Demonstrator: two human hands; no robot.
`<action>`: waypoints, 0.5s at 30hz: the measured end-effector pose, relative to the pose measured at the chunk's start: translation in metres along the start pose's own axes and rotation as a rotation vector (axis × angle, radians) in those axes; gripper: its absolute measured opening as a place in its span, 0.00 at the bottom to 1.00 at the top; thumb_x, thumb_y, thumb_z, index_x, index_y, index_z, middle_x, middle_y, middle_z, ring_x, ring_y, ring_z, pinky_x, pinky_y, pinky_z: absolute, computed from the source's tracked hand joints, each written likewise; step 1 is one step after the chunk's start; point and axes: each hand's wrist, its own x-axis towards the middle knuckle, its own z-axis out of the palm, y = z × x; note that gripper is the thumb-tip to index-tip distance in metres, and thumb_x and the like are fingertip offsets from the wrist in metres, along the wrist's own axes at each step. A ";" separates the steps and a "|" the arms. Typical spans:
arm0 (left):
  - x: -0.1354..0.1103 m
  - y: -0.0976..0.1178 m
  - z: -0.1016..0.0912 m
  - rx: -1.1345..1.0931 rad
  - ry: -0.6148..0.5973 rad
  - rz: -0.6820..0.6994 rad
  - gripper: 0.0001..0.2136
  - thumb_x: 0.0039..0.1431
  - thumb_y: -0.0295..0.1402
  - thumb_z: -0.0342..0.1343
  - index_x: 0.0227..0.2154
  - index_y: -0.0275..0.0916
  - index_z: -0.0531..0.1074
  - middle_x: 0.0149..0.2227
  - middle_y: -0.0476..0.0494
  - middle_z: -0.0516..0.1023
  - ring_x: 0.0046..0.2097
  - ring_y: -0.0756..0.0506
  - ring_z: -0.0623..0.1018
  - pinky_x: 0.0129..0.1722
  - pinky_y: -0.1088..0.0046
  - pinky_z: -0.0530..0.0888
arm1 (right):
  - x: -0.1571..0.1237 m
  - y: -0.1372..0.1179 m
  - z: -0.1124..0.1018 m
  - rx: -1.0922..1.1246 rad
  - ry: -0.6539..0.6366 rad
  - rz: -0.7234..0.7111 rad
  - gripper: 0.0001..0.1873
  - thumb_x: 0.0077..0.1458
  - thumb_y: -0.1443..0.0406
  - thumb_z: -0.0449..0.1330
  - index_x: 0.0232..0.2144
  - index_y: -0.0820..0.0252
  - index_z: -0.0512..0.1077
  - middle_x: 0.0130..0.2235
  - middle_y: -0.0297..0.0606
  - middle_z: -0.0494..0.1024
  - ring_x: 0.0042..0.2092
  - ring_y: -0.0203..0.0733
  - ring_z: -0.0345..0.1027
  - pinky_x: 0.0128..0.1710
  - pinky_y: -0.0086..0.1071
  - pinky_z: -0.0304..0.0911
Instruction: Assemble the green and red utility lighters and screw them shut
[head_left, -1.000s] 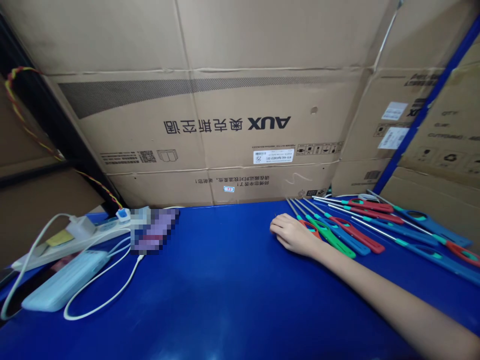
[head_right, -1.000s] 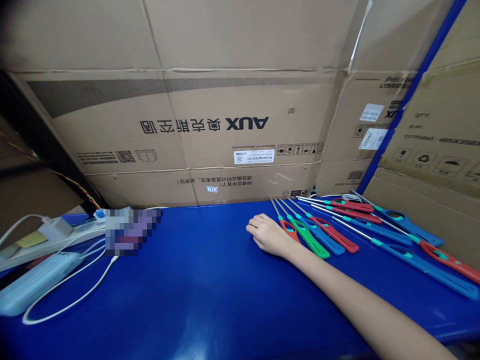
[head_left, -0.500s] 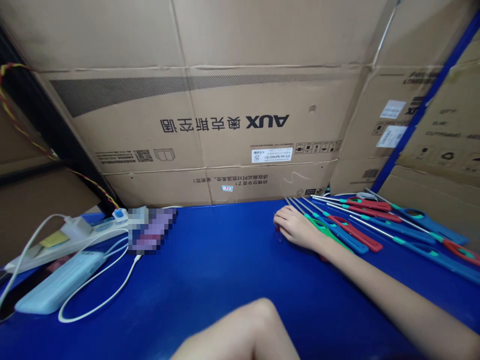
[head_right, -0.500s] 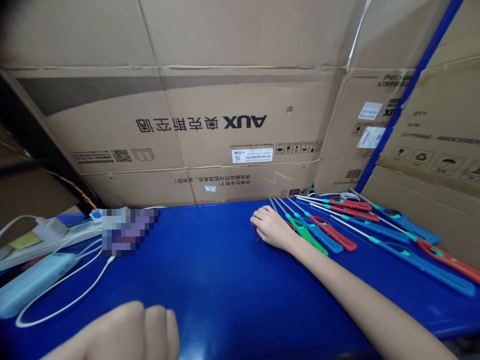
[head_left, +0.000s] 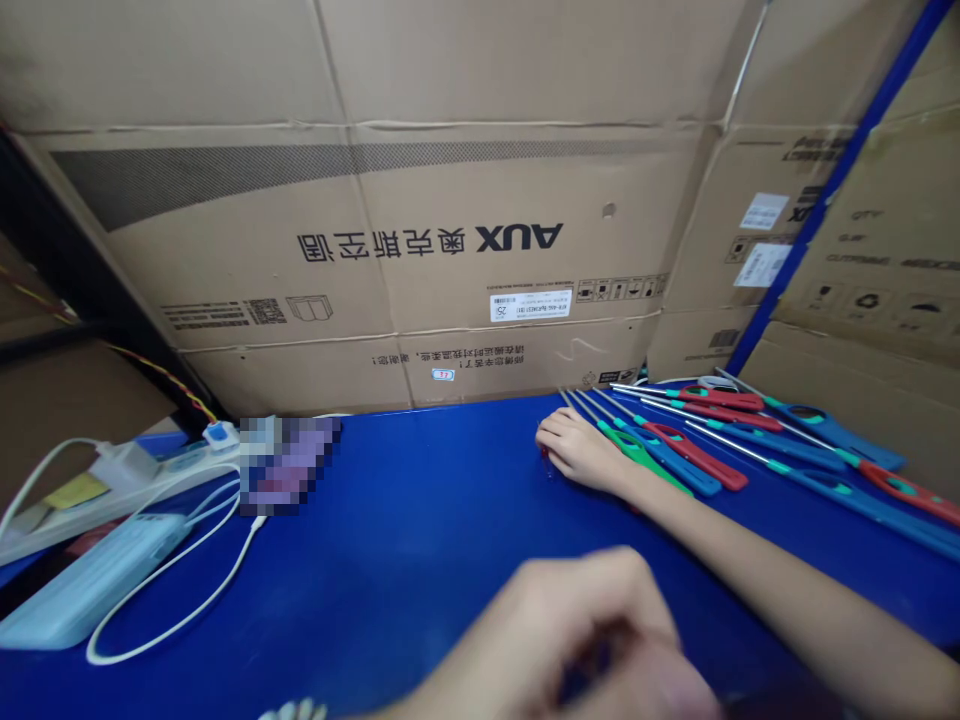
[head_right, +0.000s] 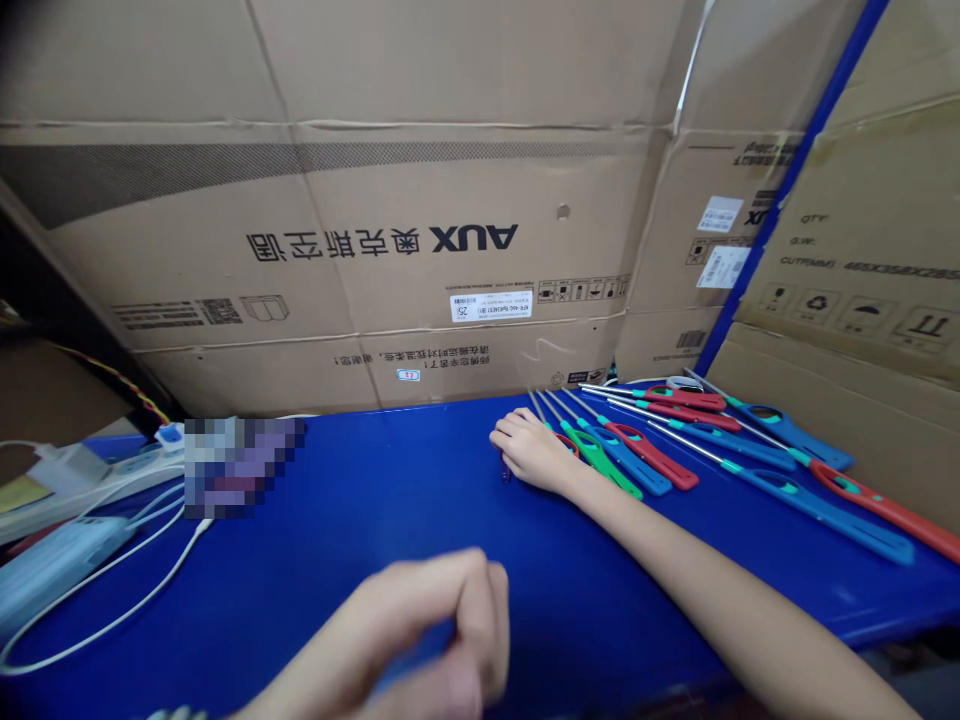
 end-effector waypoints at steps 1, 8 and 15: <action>0.009 -0.004 -0.006 0.018 0.008 0.000 0.18 0.57 0.49 0.52 0.22 0.41 0.62 0.23 0.50 0.63 0.27 0.48 0.63 0.28 0.71 0.64 | 0.000 -0.001 -0.001 -0.006 -0.010 0.013 0.08 0.57 0.74 0.51 0.33 0.63 0.70 0.38 0.43 0.73 0.43 0.46 0.63 0.49 0.39 0.53; 0.038 -0.085 -0.116 0.721 0.377 -0.011 0.07 0.59 0.30 0.35 0.29 0.40 0.56 0.29 0.47 0.66 0.31 0.47 0.68 0.35 0.71 0.68 | 0.000 -0.002 -0.009 -0.084 -0.055 0.237 0.08 0.57 0.73 0.52 0.36 0.63 0.70 0.37 0.45 0.74 0.39 0.46 0.66 0.40 0.35 0.57; 0.030 -0.118 -0.162 1.032 0.432 -0.037 0.13 0.59 0.32 0.44 0.46 0.41 0.66 0.55 0.39 0.65 0.58 0.36 0.61 0.57 0.49 0.55 | -0.002 0.019 -0.023 -0.156 -0.126 0.509 0.10 0.61 0.70 0.49 0.39 0.63 0.70 0.39 0.46 0.76 0.43 0.45 0.70 0.40 0.31 0.58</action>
